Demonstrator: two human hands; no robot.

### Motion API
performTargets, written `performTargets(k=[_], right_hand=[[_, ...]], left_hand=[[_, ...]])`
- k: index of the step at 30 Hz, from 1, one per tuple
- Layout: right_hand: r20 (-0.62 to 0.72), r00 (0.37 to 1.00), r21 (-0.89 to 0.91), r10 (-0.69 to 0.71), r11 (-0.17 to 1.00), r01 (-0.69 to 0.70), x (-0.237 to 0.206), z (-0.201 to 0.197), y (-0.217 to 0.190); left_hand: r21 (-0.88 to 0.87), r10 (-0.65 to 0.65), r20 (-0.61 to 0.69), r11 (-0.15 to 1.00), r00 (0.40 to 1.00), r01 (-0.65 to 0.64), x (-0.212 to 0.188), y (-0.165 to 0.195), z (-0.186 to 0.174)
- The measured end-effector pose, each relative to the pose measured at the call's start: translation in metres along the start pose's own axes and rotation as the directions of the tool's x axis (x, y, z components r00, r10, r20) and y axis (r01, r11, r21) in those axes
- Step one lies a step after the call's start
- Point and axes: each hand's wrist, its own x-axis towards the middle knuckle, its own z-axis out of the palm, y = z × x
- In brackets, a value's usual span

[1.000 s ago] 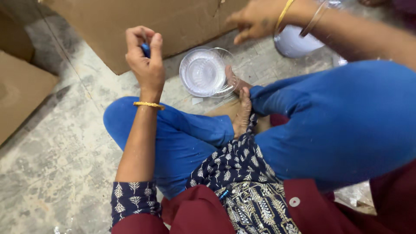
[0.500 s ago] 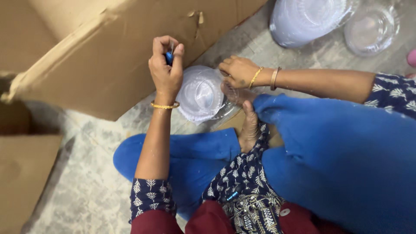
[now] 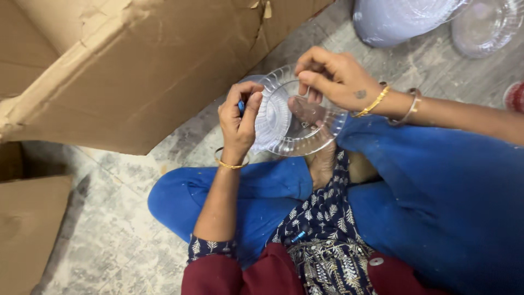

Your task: The person sits on the floor and uses a blue marker to write on the surface of clear plastic plates. They handle the plates one at a time, mark them, and place them into a stack nearby.

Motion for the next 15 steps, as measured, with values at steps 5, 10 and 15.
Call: performTargets(k=[5, 10, 15], right_hand=[[-0.030, 0.997, 0.178, 0.076, 0.982, -0.070, -0.011, -0.011, 0.015], [-0.024, 0.996, 0.278, 0.081, 0.958, -0.071, -0.017, -0.015, 0.025], [-0.053, 0.988, 0.127, 0.148, 0.982, -0.141, -0.017, -0.012, 0.022]], left_hand=[[-0.217, -0.124, -0.056, 0.970, 0.991, 0.109, -0.013, -0.002, 0.006], [-0.327, -0.193, -0.004, 0.928, 0.981, 0.181, -0.023, -0.003, 0.011], [-0.170, -0.162, -0.030, 0.973, 0.986, 0.155, -0.023, -0.005, 0.011]])
